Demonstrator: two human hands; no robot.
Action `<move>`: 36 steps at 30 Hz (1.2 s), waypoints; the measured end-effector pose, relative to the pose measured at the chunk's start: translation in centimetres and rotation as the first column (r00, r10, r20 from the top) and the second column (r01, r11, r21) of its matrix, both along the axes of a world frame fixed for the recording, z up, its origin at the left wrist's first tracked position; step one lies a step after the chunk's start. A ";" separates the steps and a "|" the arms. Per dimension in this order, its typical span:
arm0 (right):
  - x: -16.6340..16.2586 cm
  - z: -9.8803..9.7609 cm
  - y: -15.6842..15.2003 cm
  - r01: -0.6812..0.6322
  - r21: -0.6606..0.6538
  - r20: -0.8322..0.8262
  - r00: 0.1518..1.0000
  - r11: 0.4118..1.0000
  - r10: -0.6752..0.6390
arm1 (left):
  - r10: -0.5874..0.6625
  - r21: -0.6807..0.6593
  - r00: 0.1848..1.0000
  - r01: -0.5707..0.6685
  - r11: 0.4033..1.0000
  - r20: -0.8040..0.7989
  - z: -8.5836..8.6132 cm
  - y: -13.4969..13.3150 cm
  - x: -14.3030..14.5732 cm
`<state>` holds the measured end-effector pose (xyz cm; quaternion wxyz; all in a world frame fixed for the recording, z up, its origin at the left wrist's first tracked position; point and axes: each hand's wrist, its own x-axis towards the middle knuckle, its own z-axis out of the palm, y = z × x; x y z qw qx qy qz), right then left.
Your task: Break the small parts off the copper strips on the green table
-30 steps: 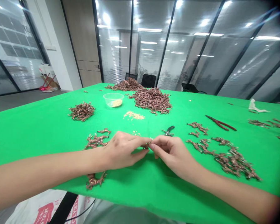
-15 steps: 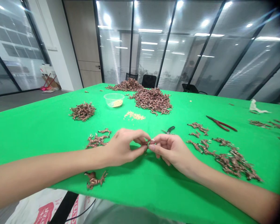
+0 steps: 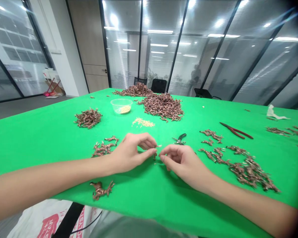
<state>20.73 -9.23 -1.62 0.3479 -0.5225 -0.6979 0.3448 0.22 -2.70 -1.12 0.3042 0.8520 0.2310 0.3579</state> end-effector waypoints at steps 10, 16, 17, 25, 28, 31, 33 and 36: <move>-0.7 -0.8 -3.2 -0.377 0.548 0.623 0.780 0.747 -0.063 | 0.136 0.037 0.991 -0.135 0.990 -0.013 0.3 0.8 -0.2; -0.8 -0.4 -3.1 -0.425 0.403 0.693 0.720 0.810 0.033 | 0.149 0.041 0.988 -0.148 0.988 -0.037 0.2 0.7 -0.2; -0.7 -0.4 -3.0 -0.440 0.390 0.681 0.729 0.809 0.069 | 0.151 0.043 0.988 -0.150 0.988 -0.040 0.2 0.7 -0.2; -0.9 0.2 -3.8 -0.569 0.331 0.607 0.739 0.753 0.292 | 0.110 0.083 0.993 -0.107 0.991 -0.042 0.0 0.8 -0.2; -0.9 0.4 -4.0 -0.597 0.332 0.604 0.730 0.731 0.321 | 0.086 0.119 0.996 -0.081 0.990 -0.034 -0.1 0.8 -0.3; -0.7 0.3 -3.9 -0.633 0.333 0.589 0.718 0.699 0.370 | 0.078 0.149 0.996 -0.071 0.986 -0.041 -0.1 0.9 -0.3; -0.6 0.1 -3.8 -0.657 0.335 0.577 0.710 0.676 0.404 | 0.079 0.158 0.996 -0.071 0.985 -0.050 -0.1 0.9 -0.3; -0.7 -0.1 -3.8 -0.679 0.330 0.561 0.700 0.656 0.442 | 0.084 0.172 0.995 -0.073 0.982 -0.056 -0.1 0.9 -0.3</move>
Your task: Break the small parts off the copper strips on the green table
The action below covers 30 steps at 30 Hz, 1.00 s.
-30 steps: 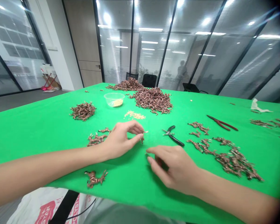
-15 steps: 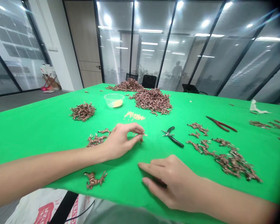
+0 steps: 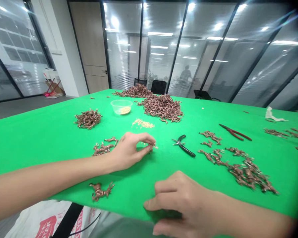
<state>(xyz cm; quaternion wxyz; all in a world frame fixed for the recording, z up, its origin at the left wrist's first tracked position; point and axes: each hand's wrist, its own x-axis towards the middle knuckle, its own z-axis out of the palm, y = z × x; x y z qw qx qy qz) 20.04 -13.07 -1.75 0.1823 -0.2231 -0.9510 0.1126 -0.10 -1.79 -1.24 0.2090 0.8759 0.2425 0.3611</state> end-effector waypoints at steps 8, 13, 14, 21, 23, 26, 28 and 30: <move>-1.0 -0.1 -1.6 0.084 0.141 -0.032 0.996 0.987 -0.080 | -0.001 -0.003 1.000 0.001 1.000 -0.006 0.1 -0.1 -0.1; -0.9 -0.4 -1.8 0.089 0.135 -0.051 0.995 0.987 -0.083 | 0.005 -0.006 1.000 -0.005 1.000 -0.017 0.2 -0.2 0.0; -0.9 -0.5 -1.9 0.096 0.144 -0.056 0.995 0.985 -0.088 | 0.010 -0.008 1.000 -0.010 1.000 -0.021 0.2 -0.2 0.0; -1.0 0.3 -1.2 0.139 -0.138 -0.168 0.972 0.981 -0.162 | 0.024 0.026 0.999 -0.023 0.999 -0.029 0.3 -0.3 -0.1; -0.8 0.6 -0.6 0.153 -0.228 -0.204 0.958 0.962 -0.200 | 0.029 0.044 0.999 -0.027 0.999 -0.038 0.3 -0.4 -0.1; -0.4 0.8 0.3 0.159 -0.322 -0.204 0.951 0.933 -0.233 | 0.032 0.072 0.998 -0.028 0.997 -0.049 0.4 -0.5 -0.2; -0.2 0.8 0.8 0.175 -0.333 -0.215 0.943 0.927 -0.255 | 0.032 0.087 0.998 -0.027 0.996 -0.053 0.4 -0.5 -0.2; 0.0 0.8 1.2 0.220 -0.324 -0.230 0.925 0.920 -0.302 | 0.029 0.096 0.998 -0.023 0.995 -0.058 0.4 -0.5 -0.2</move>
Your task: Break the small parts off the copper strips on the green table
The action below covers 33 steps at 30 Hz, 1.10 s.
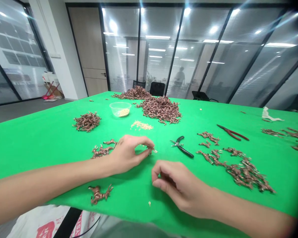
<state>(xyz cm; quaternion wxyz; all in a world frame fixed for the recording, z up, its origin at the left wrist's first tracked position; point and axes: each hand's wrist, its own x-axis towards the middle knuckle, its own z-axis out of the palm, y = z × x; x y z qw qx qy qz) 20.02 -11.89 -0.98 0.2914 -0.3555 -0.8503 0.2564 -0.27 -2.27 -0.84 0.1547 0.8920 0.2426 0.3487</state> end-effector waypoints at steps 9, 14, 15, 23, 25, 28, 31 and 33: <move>0.2 0.1 0.3 0.053 0.091 0.051 0.997 0.994 -0.057 | -0.015 0.016 1.000 0.015 1.000 -0.004 -0.2 0.3 0.0; -0.3 0.0 -1.9 -0.142 0.391 0.286 0.958 0.909 0.026 | -0.003 0.018 1.000 0.003 1.000 -0.008 -0.2 0.2 0.0; -0.3 -0.2 -2.2 -0.162 0.443 0.310 0.950 0.882 0.019 | -0.002 0.020 1.000 0.002 1.000 -0.011 -0.2 0.2 0.0; 0.3 -0.7 -1.7 -0.349 0.507 0.426 0.896 0.788 0.122 | -0.012 0.026 1.000 0.012 1.000 -0.005 -0.3 0.2 -0.1; 0.1 -0.3 -1.9 -0.372 0.510 0.453 0.883 0.776 0.125 | -0.014 0.028 1.000 0.014 1.000 -0.007 -0.3 0.1 -0.1; -0.3 0.4 -2.5 -0.389 0.507 0.502 0.859 0.770 0.103 | -0.017 0.035 1.000 0.017 0.999 -0.007 -0.3 0.2 0.0; -0.4 0.7 -3.0 -0.427 0.484 0.542 0.831 0.764 0.121 | -0.020 0.038 1.000 0.021 0.999 -0.005 -0.3 0.2 0.1; -0.4 0.5 -3.2 -0.438 0.461 0.544 0.827 0.772 0.144 | -0.018 0.039 1.000 0.018 0.999 -0.005 -0.3 0.3 0.1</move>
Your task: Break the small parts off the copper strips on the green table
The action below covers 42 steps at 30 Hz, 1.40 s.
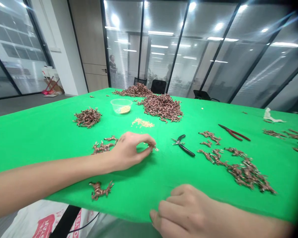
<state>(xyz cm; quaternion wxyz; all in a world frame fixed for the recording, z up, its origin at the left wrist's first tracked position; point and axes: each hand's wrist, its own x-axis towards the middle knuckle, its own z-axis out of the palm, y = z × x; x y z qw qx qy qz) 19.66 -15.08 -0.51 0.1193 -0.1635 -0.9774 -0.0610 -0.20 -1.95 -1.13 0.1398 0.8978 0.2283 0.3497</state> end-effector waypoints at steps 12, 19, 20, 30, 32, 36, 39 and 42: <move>0.4 0.1 2.3 0.076 -0.453 -0.478 0.821 0.888 -0.313 | -0.058 -0.001 0.998 0.058 0.998 0.029 0.1 0.0 -0.2; 2.3 -0.2 5.1 0.208 -0.577 -0.465 0.712 0.790 -0.527 | -0.123 0.006 0.991 0.123 0.992 0.059 -0.3 -0.1 -0.1; 2.5 -0.2 5.4 0.215 -0.605 -0.459 0.693 0.767 -0.556 | -0.126 0.006 0.990 0.126 0.992 0.068 -0.2 -0.2 -0.1; 2.3 -0.8 6.2 0.169 -0.747 -0.394 0.668 0.643 -0.632 | -0.234 -0.107 0.964 0.248 0.963 0.126 1.4 -1.5 -0.1; 2.2 -0.8 6.1 0.146 -0.779 -0.386 0.655 0.610 -0.650 | -0.236 -0.107 0.963 0.250 0.962 0.129 1.2 -1.5 -0.1; 2.1 -0.9 6.2 0.088 -0.859 -0.357 0.601 0.503 -0.715 | -0.214 -0.081 0.962 0.230 0.970 0.167 0.8 -1.4 -0.1; 2.1 -0.9 6.4 0.032 -0.894 -0.346 0.585 0.447 -0.734 | -0.215 -0.075 0.960 0.231 0.970 0.180 0.7 -1.4 0.0; 2.0 -0.9 6.7 0.001 -0.904 -0.349 0.574 0.427 -0.741 | -0.211 -0.076 0.960 0.227 0.971 0.183 0.8 -1.5 0.1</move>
